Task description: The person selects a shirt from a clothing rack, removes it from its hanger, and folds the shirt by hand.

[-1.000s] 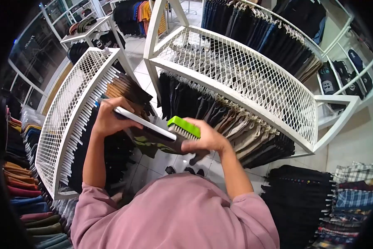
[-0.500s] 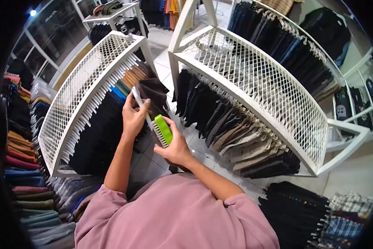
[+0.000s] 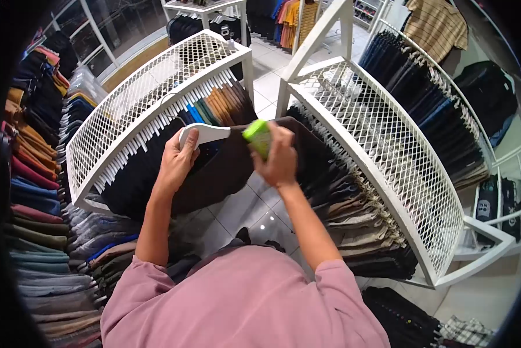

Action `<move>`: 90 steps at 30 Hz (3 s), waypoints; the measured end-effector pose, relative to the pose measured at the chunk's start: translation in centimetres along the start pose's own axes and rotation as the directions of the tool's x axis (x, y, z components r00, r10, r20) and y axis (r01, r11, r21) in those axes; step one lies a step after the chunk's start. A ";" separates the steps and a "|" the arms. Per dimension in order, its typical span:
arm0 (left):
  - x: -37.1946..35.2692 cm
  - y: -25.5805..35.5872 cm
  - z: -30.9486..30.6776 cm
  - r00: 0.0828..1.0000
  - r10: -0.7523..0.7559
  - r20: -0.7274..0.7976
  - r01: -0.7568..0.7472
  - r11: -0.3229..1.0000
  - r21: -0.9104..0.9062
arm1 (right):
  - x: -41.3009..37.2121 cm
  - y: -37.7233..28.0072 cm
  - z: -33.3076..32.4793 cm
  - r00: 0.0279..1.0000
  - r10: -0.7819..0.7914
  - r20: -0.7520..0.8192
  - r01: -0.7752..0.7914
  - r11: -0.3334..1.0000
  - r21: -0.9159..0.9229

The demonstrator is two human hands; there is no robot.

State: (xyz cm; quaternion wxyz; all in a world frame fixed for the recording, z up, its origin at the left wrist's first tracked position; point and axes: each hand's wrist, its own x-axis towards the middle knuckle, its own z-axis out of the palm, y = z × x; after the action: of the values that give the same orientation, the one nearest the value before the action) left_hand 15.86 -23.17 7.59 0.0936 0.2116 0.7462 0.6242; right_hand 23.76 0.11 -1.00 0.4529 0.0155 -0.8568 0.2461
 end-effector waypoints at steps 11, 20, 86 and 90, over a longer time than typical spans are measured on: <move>-0.3 0.1 -3.0 0.999 0.027 -0.024 -0.028 0.998 -0.051 | 0.3 -4.6 -0.2 0.995 0.077 -0.066 -0.073 0.995 0.063; -0.7 0.9 -5.0 0.998 -0.062 -0.021 0.060 0.992 -0.112 | -0.2 4.5 0.3 0.867 0.387 -0.315 -0.447 0.883 -0.144; 4.0 -1.7 -9.0 0.786 0.525 0.326 -0.615 0.720 0.322 | 5.2 -5.0 1.4 0.993 0.038 0.115 -0.029 0.996 -0.086; 3.3 -2.6 -9.0 0.658 0.674 0.336 -0.740 0.497 0.453 | 2.6 3.1 0.2 0.898 0.440 -0.009 -0.428 0.867 -0.257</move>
State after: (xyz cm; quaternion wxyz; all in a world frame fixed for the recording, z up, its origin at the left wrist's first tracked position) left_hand 8.76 -30.07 7.31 -0.1933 0.5511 0.7328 0.3493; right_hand 21.31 3.27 -0.28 0.3628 -0.2289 -0.8735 0.2302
